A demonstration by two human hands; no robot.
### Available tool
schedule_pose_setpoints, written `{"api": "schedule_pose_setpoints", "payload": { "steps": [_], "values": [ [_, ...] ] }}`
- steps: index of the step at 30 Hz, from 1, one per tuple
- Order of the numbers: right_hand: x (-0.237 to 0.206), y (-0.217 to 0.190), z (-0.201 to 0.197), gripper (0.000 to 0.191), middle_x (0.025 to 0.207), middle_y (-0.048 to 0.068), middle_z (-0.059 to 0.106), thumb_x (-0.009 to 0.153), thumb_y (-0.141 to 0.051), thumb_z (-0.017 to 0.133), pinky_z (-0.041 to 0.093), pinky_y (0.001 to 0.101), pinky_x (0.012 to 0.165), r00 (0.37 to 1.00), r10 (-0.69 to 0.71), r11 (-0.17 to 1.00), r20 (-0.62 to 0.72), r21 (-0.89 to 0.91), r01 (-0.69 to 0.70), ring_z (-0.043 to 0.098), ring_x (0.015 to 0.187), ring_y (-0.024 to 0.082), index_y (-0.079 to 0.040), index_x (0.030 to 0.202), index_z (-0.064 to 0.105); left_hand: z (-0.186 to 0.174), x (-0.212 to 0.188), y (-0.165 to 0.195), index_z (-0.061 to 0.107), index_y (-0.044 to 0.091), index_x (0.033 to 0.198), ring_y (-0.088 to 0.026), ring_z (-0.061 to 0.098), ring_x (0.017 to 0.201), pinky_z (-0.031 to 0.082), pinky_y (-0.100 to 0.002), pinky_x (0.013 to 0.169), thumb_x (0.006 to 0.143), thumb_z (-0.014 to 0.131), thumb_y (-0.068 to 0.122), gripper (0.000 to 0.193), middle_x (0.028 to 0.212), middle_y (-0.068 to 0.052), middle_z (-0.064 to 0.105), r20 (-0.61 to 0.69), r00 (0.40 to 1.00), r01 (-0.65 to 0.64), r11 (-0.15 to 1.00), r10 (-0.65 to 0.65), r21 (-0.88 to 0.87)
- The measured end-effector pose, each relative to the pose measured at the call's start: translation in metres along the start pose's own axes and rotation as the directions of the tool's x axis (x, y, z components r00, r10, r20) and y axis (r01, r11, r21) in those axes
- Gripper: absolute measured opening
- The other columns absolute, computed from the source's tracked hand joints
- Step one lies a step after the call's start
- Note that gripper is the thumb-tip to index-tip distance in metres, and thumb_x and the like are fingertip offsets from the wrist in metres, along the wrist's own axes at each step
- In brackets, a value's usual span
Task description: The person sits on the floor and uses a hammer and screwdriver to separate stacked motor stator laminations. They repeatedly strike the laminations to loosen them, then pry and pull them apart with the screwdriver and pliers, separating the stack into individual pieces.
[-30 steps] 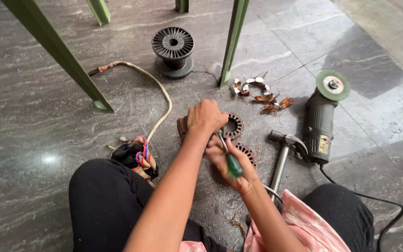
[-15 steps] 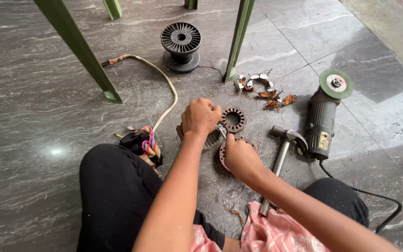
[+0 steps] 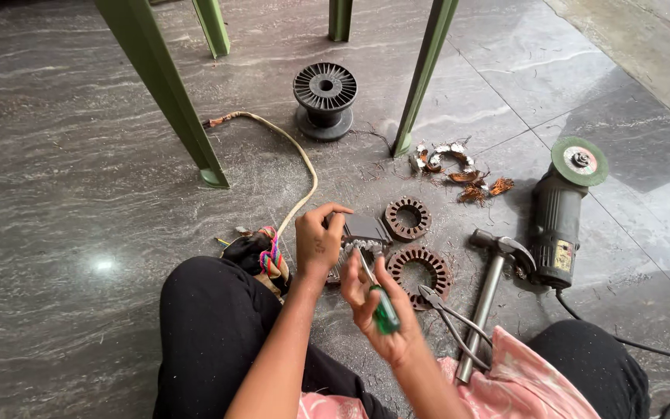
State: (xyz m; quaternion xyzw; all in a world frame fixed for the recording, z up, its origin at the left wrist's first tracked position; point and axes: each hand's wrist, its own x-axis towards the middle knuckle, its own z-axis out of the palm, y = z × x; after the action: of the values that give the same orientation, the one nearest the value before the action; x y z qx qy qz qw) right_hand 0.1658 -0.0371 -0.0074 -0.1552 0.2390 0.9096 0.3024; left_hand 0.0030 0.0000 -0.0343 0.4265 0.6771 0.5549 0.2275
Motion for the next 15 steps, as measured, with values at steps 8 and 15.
{"api": "schedule_pose_setpoints", "payload": {
  "steps": [8,15],
  "values": [
    [0.002,-0.062,-0.006,0.018,0.060,-0.004,0.041,0.114,-0.016,0.042,0.035,0.0178,0.028,0.980,0.196,0.900,0.043,-0.405,-0.162,0.038,0.041,0.003,-0.003,0.113,0.055,0.016,0.014,0.019,0.080,0.007,0.084,-0.029,0.073,0.061,0.054,-0.040,0.058,0.085,0.061,0.024,0.026,0.067,-0.015,0.072,0.043,0.999,0.025,0.983,-0.033,0.180],
    [-0.019,-0.096,0.028,0.033,0.074,0.020,0.070,0.079,-0.007,0.061,0.053,0.0518,0.051,0.863,-0.065,-0.983,0.501,-0.181,0.030,0.067,0.060,0.038,-0.005,0.112,0.055,0.071,0.000,0.049,0.079,0.008,0.077,-0.042,0.072,0.075,0.058,-0.051,0.071,0.084,0.061,0.030,0.028,0.077,-0.021,0.073,0.026,1.000,-0.014,0.875,0.002,0.485]
  ]
}}
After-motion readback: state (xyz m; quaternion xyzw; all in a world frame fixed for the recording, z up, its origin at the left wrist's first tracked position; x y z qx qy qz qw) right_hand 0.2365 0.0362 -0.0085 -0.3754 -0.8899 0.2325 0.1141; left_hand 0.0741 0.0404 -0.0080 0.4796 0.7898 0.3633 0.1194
